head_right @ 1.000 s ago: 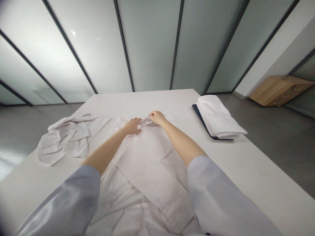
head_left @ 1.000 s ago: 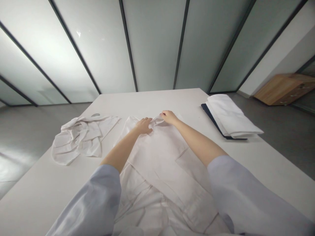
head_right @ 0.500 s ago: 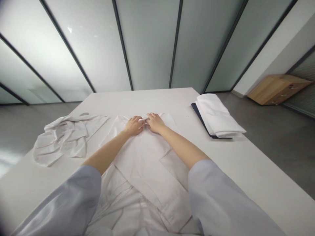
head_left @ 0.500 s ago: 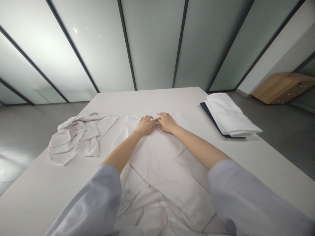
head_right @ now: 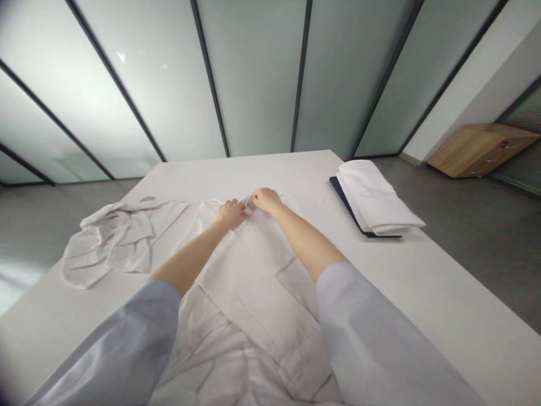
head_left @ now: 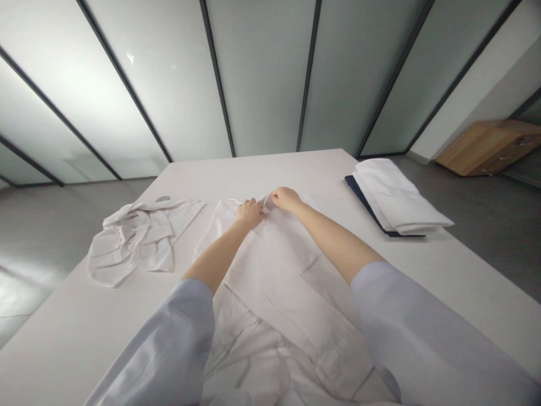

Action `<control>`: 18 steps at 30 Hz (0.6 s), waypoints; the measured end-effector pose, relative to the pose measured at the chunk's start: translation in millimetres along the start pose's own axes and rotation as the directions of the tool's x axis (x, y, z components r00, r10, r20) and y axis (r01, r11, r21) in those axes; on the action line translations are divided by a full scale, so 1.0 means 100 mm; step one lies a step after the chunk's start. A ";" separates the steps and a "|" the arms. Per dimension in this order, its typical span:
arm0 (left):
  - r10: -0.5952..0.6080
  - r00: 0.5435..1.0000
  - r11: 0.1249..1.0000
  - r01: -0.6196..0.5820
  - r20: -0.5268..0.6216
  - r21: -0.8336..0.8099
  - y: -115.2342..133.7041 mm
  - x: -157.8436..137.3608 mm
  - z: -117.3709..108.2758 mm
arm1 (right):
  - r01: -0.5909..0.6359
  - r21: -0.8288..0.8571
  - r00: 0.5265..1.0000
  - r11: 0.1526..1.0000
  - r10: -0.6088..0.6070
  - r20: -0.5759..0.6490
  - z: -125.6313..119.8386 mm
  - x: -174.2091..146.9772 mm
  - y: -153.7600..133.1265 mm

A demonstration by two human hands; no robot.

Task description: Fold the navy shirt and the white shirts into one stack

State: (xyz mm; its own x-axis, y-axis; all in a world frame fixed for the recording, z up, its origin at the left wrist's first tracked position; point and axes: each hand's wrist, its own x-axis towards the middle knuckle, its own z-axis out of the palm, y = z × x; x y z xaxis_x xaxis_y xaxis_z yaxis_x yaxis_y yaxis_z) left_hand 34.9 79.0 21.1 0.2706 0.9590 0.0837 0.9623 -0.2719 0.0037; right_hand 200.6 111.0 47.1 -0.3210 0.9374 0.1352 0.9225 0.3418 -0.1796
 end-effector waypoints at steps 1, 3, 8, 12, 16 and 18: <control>0.005 1.000 1.000 -0.005 0.003 -0.002 -0.01 0.00 0.01 | 0.009 0.002 1.000 1.000 -0.009 0.001 0.00 0.00 0.01; 0.008 1.000 1.000 -0.008 0.016 -0.019 -0.04 0.01 0.02 | 0.051 0.002 0.999 0.999 -0.051 -0.003 0.01 -0.01 0.04; 0.086 0.996 0.996 -0.086 0.009 -0.016 -0.11 0.03 0.05 | 0.201 -0.087 0.980 0.976 -0.201 0.014 0.03 -0.10 0.04; 0.153 0.988 0.988 -0.153 0.006 -0.008 -0.15 0.03 0.05 | 0.308 -0.196 0.951 0.931 -0.294 0.097 0.06 -0.20 -0.01; 0.168 0.986 0.985 -0.168 0.003 -0.026 -0.21 0.04 0.04 | 0.308 -0.199 0.951 0.930 -0.295 0.094 0.14 -0.27 -0.02; 0.126 0.992 0.986 -0.128 -0.021 -0.109 -0.24 0.07 0.06 | 0.232 -0.136 0.973 0.963 -0.228 0.045 0.17 -0.25 0.00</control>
State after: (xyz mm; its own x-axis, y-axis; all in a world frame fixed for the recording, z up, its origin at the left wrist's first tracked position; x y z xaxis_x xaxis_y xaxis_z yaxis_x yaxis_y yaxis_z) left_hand 13.8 92.8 15.4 0.3895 0.9151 0.1042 0.9111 -0.3994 0.1018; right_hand 205.3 88.3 27.4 -0.5319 0.8370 0.1284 0.8433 0.5373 -0.0092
